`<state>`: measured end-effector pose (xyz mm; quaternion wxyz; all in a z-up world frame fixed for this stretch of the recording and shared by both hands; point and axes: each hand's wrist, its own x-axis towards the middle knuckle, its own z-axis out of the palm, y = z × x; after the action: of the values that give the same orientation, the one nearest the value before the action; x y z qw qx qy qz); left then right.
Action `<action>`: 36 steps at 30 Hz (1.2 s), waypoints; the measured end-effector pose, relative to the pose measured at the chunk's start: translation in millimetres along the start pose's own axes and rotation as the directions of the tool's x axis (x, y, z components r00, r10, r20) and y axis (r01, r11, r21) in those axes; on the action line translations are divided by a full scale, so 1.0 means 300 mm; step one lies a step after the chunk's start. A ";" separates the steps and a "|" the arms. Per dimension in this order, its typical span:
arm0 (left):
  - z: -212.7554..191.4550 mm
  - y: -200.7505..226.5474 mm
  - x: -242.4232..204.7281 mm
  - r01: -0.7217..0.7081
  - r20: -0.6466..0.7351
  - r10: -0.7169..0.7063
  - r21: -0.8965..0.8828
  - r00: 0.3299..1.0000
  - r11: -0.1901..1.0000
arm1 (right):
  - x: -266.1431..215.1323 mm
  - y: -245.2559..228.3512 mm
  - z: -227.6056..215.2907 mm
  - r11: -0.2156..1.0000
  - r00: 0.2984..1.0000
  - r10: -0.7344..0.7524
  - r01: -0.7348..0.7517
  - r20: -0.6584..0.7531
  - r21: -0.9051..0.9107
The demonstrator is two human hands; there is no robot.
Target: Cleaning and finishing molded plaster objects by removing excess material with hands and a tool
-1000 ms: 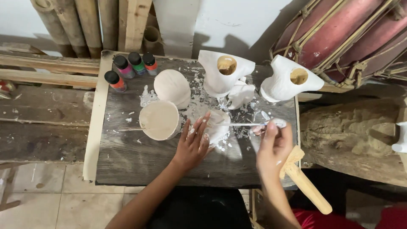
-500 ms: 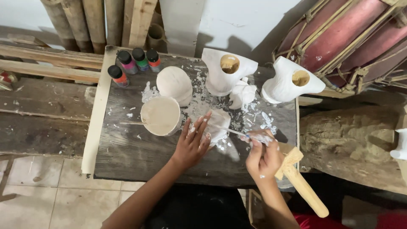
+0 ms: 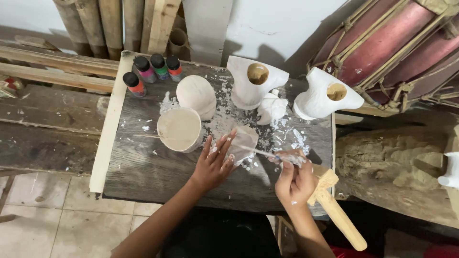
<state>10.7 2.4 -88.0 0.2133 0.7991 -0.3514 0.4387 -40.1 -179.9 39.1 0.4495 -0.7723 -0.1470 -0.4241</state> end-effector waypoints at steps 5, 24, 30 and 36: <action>-0.029 0.003 0.018 0.002 0.003 -0.002 0.000 1.000 1.000 | -0.118 0.099 -0.051 0.998 1.000 0.015 -0.014 0.014 -0.068; -0.031 0.010 0.013 -0.001 0.032 -0.001 0.041 0.999 0.999 | -0.112 0.104 -0.077 0.992 0.999 0.008 -0.012 -0.031 -0.124; -0.027 0.009 0.014 -0.005 0.033 0.004 0.023 0.999 1.000 | -0.094 0.086 -0.034 0.991 1.000 -0.010 0.007 -0.021 -0.136; -0.023 0.016 0.028 -0.005 0.025 0.004 0.042 1.000 0.999 | -0.227 0.216 -0.071 0.996 0.999 -0.004 0.000 -0.051 -0.086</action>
<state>6.3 0.5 -77.2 0.1911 0.8080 -0.3467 0.4364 -52.4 -222.6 -46.3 0.4191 -0.7797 -0.1178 -0.4500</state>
